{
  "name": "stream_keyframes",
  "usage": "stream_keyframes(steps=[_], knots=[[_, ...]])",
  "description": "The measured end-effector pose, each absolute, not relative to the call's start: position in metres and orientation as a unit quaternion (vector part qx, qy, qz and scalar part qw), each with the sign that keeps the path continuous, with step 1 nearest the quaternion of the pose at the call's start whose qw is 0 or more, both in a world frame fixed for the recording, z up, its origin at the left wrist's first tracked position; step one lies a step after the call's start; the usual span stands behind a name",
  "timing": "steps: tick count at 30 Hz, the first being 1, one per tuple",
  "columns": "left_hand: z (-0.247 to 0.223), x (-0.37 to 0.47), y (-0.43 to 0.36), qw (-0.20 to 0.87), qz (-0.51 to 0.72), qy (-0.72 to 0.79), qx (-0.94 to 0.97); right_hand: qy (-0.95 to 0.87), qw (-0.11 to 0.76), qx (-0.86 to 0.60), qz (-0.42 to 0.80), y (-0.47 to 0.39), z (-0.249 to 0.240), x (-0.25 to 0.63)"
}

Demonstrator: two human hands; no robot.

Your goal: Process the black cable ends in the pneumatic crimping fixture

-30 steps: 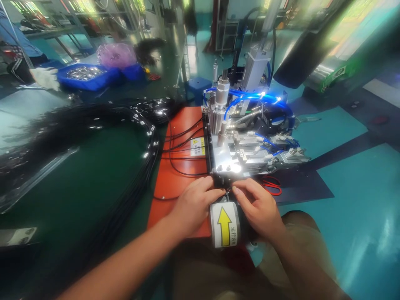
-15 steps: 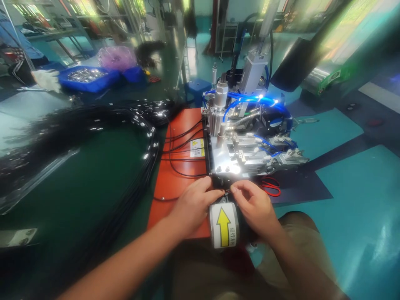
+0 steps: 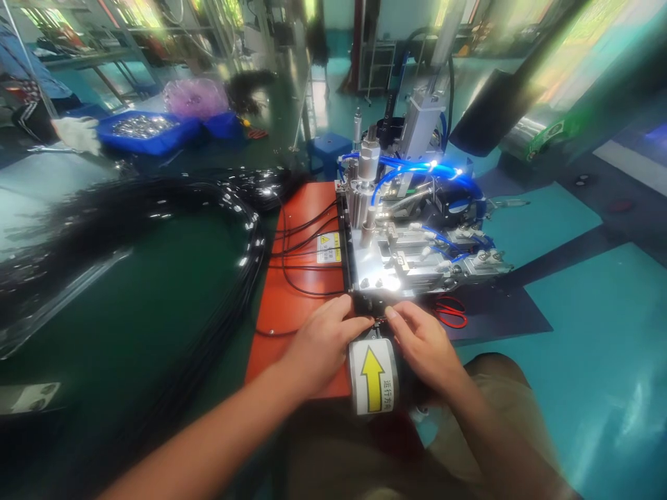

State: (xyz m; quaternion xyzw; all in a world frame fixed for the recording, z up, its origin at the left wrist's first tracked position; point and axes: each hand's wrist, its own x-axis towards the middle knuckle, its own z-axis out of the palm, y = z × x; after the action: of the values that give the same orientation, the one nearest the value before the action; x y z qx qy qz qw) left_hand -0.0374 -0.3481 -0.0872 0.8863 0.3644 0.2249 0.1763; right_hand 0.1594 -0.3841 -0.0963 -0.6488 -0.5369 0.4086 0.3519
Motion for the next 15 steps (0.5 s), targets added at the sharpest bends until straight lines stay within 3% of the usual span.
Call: stream_keyframes(steps=[15], knots=[[-0.072,-0.043,-0.354,0.110,0.159,0.392,0.899,-0.589,0.377,-0.634,0.332,-0.386,-0.099,0.149]])
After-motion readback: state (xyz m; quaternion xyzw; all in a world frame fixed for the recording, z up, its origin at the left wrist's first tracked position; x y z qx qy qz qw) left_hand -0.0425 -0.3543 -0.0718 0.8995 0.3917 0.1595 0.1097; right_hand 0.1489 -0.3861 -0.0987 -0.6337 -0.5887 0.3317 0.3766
